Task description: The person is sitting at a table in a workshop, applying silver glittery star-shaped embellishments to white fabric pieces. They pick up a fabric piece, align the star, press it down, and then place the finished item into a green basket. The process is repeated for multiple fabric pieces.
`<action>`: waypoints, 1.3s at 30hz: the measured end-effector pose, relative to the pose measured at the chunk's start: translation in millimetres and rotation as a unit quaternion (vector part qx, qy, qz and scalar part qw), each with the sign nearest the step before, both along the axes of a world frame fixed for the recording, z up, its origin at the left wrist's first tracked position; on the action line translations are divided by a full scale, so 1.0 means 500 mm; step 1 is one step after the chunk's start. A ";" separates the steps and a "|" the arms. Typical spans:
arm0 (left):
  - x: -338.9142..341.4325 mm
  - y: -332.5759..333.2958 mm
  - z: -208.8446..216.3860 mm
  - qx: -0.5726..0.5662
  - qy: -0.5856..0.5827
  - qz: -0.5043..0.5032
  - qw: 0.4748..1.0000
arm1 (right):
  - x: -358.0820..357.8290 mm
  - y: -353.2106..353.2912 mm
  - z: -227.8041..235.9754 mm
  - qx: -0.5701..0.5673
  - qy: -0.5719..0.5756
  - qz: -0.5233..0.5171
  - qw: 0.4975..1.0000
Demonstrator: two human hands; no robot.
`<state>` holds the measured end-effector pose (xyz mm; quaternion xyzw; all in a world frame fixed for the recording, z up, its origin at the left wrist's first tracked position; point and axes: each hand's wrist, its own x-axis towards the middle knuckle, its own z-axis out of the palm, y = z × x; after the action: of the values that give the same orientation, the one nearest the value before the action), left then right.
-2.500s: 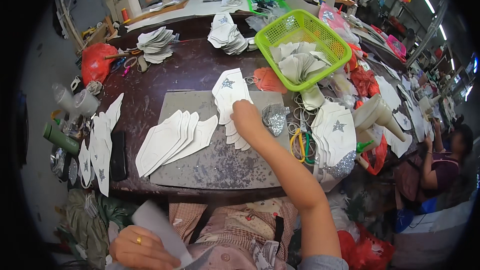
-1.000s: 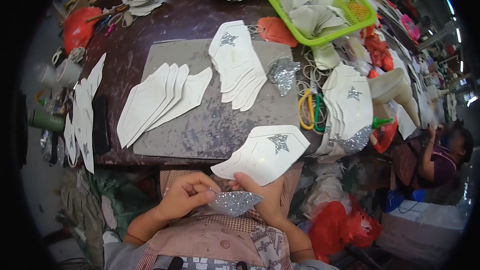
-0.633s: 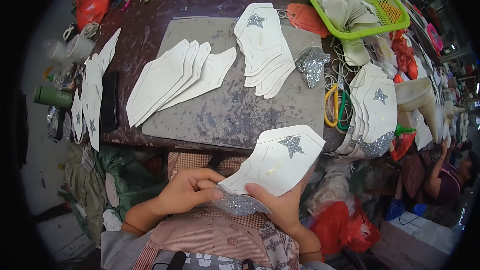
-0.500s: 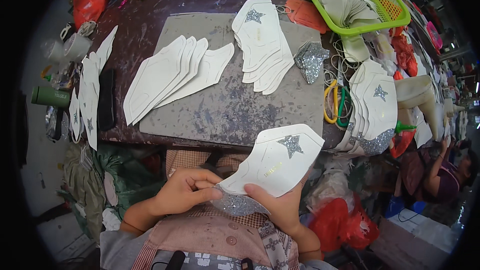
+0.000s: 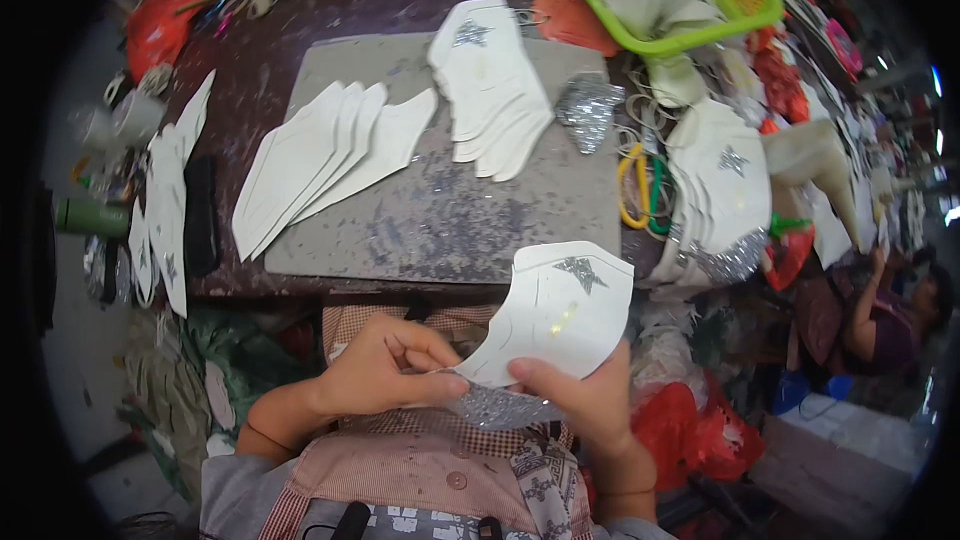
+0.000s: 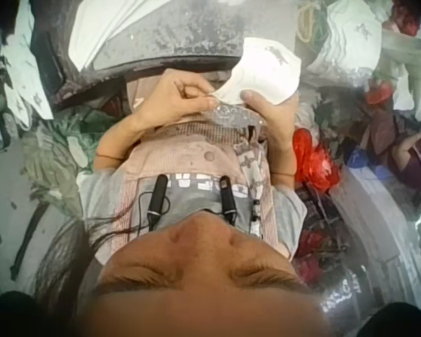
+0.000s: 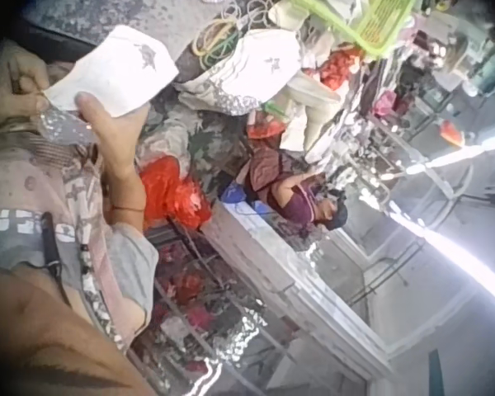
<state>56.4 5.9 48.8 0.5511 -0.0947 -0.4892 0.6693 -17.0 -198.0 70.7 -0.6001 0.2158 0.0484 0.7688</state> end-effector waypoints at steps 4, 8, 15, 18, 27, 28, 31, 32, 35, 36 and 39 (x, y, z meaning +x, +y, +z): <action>0.001 -0.087 -0.001 -0.158 -0.050 0.092 0.982 | 0.010 -0.090 -0.007 0.260 -0.094 -0.043 0.960; -0.054 -0.136 -0.052 -0.179 -0.088 0.187 0.962 | -0.051 -0.074 -0.005 0.039 -0.175 -0.013 0.984; -0.079 -0.148 -0.037 -0.153 0.110 0.019 0.982 | -0.152 -0.047 -0.005 -0.166 -0.090 -0.086 0.978; -0.082 -0.145 -0.040 -0.107 0.033 -0.037 0.993 | -0.168 -0.053 -0.017 -0.176 -0.093 -0.093 0.976; -0.078 -0.136 -0.023 -0.085 0.036 -0.039 0.995 | -0.156 -0.059 -0.041 -0.154 -0.109 -0.065 0.980; -0.078 -0.134 -0.024 -0.084 0.036 -0.037 0.995 | -0.158 -0.055 -0.044 -0.124 -0.105 -0.071 0.984; -0.080 -0.130 -0.041 -0.088 -0.004 -0.038 0.995 | -0.155 -0.046 -0.047 -0.052 -0.100 -0.084 0.990; -0.079 -0.128 -0.061 -0.093 -0.043 -0.045 0.994 | -0.154 -0.044 -0.047 -0.031 -0.099 -0.088 0.991; -0.076 -0.128 -0.069 -0.080 -0.066 -0.015 0.994 | -0.155 -0.041 -0.053 -0.012 -0.086 -0.083 0.993; -0.075 -0.130 -0.066 -0.071 -0.059 0.003 0.996 | -0.158 -0.039 -0.062 -0.034 -0.088 -0.076 0.993; -0.076 -0.141 -0.044 -0.042 -0.062 0.030 0.997 | -0.168 -0.032 -0.080 -0.113 -0.092 -0.056 0.988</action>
<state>18.2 -64.8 26.7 0.5548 -0.1402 -0.4294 0.6987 -100.9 -214.1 30.5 -0.6715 0.1818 -0.0751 0.7144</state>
